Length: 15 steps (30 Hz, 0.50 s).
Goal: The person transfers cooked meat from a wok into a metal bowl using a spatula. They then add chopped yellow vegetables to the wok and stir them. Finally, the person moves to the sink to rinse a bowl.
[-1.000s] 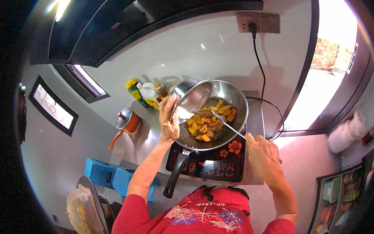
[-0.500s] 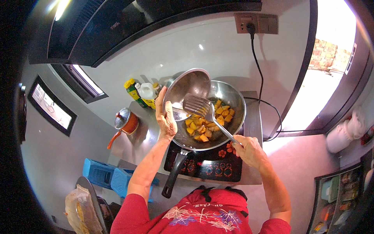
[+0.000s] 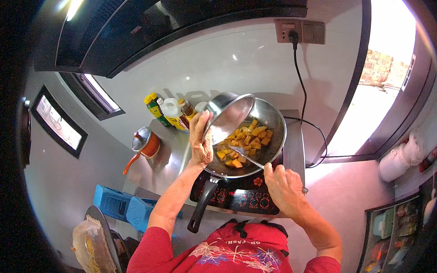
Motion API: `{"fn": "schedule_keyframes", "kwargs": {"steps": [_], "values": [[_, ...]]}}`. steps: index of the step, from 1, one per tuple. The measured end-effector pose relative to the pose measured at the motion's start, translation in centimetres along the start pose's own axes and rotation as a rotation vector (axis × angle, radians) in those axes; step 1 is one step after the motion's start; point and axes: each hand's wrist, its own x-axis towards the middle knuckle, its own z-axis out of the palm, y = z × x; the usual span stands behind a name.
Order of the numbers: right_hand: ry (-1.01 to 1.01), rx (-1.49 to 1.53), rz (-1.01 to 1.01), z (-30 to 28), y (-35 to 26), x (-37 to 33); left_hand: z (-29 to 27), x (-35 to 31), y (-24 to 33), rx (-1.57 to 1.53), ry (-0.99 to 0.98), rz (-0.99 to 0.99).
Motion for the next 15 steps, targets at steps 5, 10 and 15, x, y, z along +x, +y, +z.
{"fn": "schedule_keyframes", "kwargs": {"steps": [5,10,15], "values": [[0.123,-0.086,0.037,0.1,1.2,0.6,-0.7,-0.8,0.1,-0.029,-0.008,0.063],[0.175,-0.061,0.082,0.4,2.7,0.0,-2.2,-1.2,0.0,0.020,-0.001,-0.039],[-0.044,-0.142,0.050,-1.4,0.1,0.3,-2.0,-1.1,0.0,0.010,0.049,-0.160]]}}
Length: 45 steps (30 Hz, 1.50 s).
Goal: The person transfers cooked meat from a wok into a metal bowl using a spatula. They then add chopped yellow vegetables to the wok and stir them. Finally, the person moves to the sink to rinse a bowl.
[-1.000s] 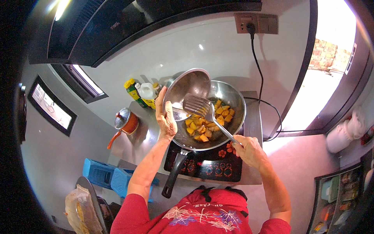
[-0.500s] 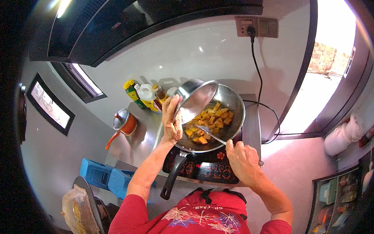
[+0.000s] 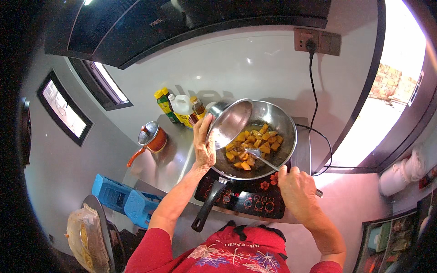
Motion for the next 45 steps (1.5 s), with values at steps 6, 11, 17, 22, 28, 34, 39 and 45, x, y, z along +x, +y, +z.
{"fn": "schedule_keyframes", "kwargs": {"steps": [6,11,17,22,28,34,39,45], "values": [[0.084,-0.167,-0.046,0.3,0.5,2.2,0.1,-1.3,0.1,-0.043,-0.113,0.000],[0.127,-0.095,0.102,1.9,2.3,2.5,-0.7,-0.9,-1.3,-0.302,0.175,-0.482],[0.081,-0.059,0.108,3.9,1.5,2.2,-2.7,-2.3,-2.5,-1.055,0.356,-1.199],[0.047,0.050,0.116,4.0,-0.6,1.8,-4.5,-3.0,-1.8,-1.172,0.367,-1.386],[0.223,-0.047,0.145,3.0,-3.0,1.5,-7.8,-4.4,-1.3,-1.387,0.360,-1.344],[0.479,0.166,-0.077,0.7,-9.6,1.6,-12.0,-6.7,-1.1,-1.597,0.382,-1.412],[0.534,0.250,-0.287,-0.6,-16.8,-0.1,-14.8,-7.6,1.3,-1.468,0.387,-1.399],[0.501,0.183,-0.298,0.0,-22.1,-1.7,-17.8,-8.3,5.2,-1.413,0.361,-1.293]]}}
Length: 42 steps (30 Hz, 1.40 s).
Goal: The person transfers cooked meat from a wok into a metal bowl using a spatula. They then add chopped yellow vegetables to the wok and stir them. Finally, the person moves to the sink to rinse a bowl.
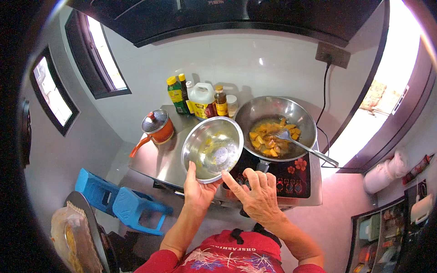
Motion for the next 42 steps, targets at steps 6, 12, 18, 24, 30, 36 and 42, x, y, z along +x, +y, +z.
{"fn": "schedule_keyframes", "kwargs": {"steps": [6,12,18,24,30,36,42], "values": [[-0.024,-0.146,-0.006,-0.8,-1.2,-0.2,-2.0,-2.0,0.8,0.060,0.008,-0.103],[0.073,-0.200,0.053,-0.6,-0.4,0.3,-3.9,-3.2,1.9,0.015,-0.030,-0.276],[0.151,0.259,0.282,-0.7,0.9,1.4,-6.1,-3.9,3.7,0.073,-0.123,-0.377],[-0.050,0.955,0.368,-1.2,-1.0,0.8,-6.5,-4.3,3.9,0.066,0.014,-0.261],[-0.014,1.153,0.344,-0.6,-1.8,-0.7,-6.6,-4.4,3.9,0.055,0.002,-0.185],[0.017,1.175,0.541,0.1,-2.1,-0.6,-5.7,-4.7,3.1,0.120,0.035,-0.101],[0.090,0.522,0.408,0.3,-4.9,-2.8,-4.1,-4.5,1.2,0.070,-0.009,-0.119]]}}
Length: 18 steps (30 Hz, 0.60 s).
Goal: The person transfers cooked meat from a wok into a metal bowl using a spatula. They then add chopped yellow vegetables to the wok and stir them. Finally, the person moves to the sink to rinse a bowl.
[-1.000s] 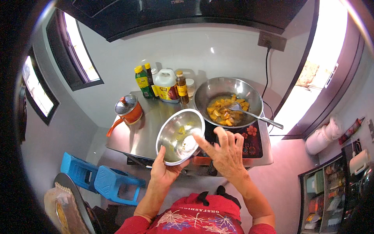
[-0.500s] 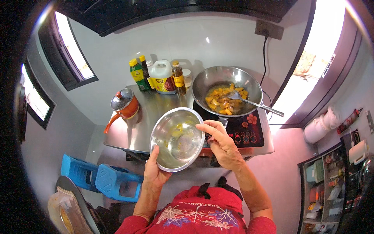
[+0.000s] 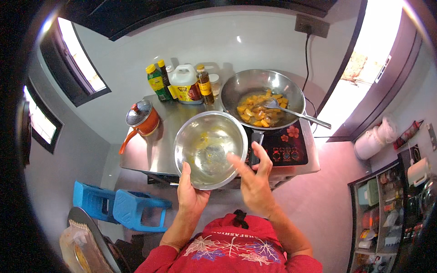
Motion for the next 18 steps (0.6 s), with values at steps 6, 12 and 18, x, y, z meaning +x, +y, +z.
{"fn": "schedule_keyframes", "kwargs": {"steps": [6,12,18], "values": [[0.176,-0.463,0.004,-2.0,-0.1,-3.4,3.0,-0.6,-4.1,0.074,-0.016,0.140],[0.266,-0.695,-0.021,-7.0,0.8,-6.7,5.9,-2.6,-9.8,0.152,-0.135,-0.140],[0.546,-0.735,0.232,-17.1,4.9,-15.4,8.5,-6.6,-17.1,0.252,-0.232,-0.374]]}}
